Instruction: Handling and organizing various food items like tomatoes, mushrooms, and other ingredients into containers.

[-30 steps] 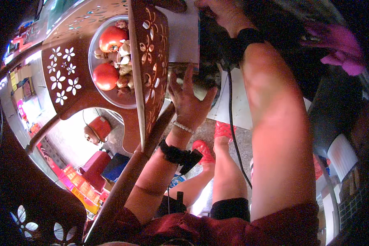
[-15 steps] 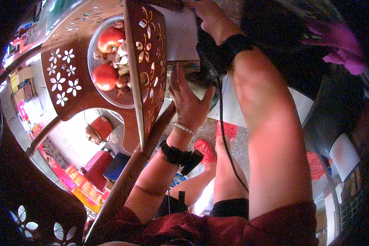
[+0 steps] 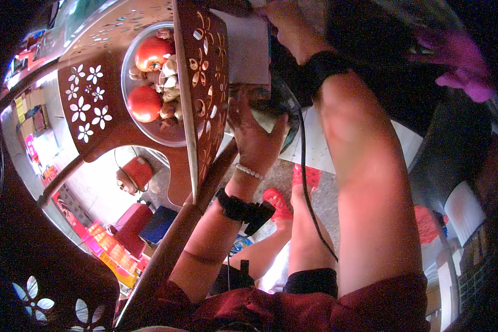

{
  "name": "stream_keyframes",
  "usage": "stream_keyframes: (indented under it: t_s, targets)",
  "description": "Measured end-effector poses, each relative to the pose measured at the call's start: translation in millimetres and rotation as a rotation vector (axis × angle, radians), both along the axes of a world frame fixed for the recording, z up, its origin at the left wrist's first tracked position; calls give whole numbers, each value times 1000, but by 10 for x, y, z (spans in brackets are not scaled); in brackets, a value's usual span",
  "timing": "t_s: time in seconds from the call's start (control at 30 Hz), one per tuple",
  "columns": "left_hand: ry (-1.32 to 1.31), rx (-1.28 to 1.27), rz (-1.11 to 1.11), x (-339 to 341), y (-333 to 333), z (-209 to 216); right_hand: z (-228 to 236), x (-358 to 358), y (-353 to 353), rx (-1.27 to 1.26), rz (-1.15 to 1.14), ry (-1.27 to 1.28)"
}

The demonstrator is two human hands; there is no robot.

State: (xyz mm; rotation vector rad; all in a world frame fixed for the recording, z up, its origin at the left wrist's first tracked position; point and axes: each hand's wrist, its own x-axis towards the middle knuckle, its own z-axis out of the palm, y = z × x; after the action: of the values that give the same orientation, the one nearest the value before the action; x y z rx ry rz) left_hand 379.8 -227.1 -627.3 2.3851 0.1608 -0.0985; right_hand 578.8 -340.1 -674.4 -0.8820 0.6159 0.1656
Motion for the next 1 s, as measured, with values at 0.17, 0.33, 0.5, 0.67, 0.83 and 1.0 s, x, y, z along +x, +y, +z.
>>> stream_keyframes:
  t_s: [0.17,0.33,0.5,0.67,0.83,1.0]
  targets:
    - [55,85,-25,147,-14,57,-66,55,-174,262,198,-152]
    - [133,172,-55,129,-34,92,75,37,-90,385,156,-213]
    - [98,123,-115,129,-43,91,-232,-34,-13,275,-2,-122]
    - [123,228,-150,122,-7,47,408,-351,81,140,121,-27]
    - [121,247,-121,120,-35,37,40,-141,-53,429,79,-71]
    - [116,229,-152,133,-33,24,-182,-17,-153,341,25,55]
